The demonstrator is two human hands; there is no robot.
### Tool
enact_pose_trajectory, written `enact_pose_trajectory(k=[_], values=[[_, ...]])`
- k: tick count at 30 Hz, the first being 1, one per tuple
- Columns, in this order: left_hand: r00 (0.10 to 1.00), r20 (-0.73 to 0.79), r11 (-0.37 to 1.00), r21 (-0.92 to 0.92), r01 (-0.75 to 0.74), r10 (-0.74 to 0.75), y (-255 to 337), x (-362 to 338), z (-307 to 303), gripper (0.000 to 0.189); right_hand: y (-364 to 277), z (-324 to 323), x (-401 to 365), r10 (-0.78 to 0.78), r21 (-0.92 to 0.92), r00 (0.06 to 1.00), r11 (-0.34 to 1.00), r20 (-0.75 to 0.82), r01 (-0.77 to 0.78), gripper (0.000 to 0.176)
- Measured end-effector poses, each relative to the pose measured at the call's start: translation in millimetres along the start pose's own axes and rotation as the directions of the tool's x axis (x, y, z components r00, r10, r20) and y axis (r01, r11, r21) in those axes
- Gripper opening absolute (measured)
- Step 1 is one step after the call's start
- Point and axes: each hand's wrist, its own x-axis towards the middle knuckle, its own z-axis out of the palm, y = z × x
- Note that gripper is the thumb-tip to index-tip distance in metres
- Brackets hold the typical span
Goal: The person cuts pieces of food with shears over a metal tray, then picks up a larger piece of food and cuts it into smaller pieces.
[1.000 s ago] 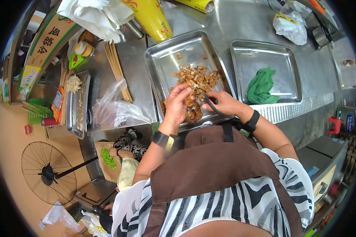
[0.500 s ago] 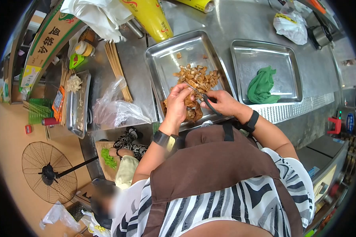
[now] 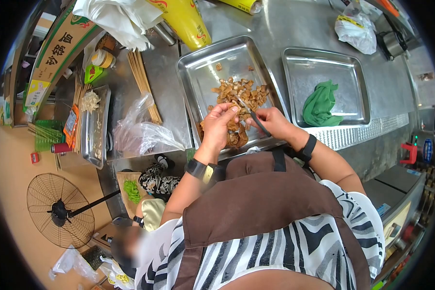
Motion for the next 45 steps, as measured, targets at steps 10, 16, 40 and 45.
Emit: enact_pose_trajectory(k=[10, 16, 40, 45], values=[[0.982, 0.174, 0.960, 0.255, -0.112, 0.068, 4, -10, 16, 0.019, -21, -11, 18, 0.054, 0.381, 0.997, 0.922, 0.059, -0.072, 0.024], [0.990, 0.134, 0.958, 0.280, -0.068, 0.032, -6, -5, -2, 0.019, -22, -8, 21, 0.043, 0.363, 0.999, 0.931, 0.002, -0.040, 0.022], [0.994, 0.015, 0.993, -0.050, -0.107, 0.108, -5, -2, 3, 0.016, -16, -1, -10, -0.063, -0.115, 0.997, 0.991, 0.042, 0.068, 0.041], [0.997, 0.004, 0.996, -0.029, -0.080, 0.080, -3, 1, -2, 0.016, -10, -1, -8, -0.086, -0.157, 0.996, 0.984, 0.018, 0.088, 0.040]])
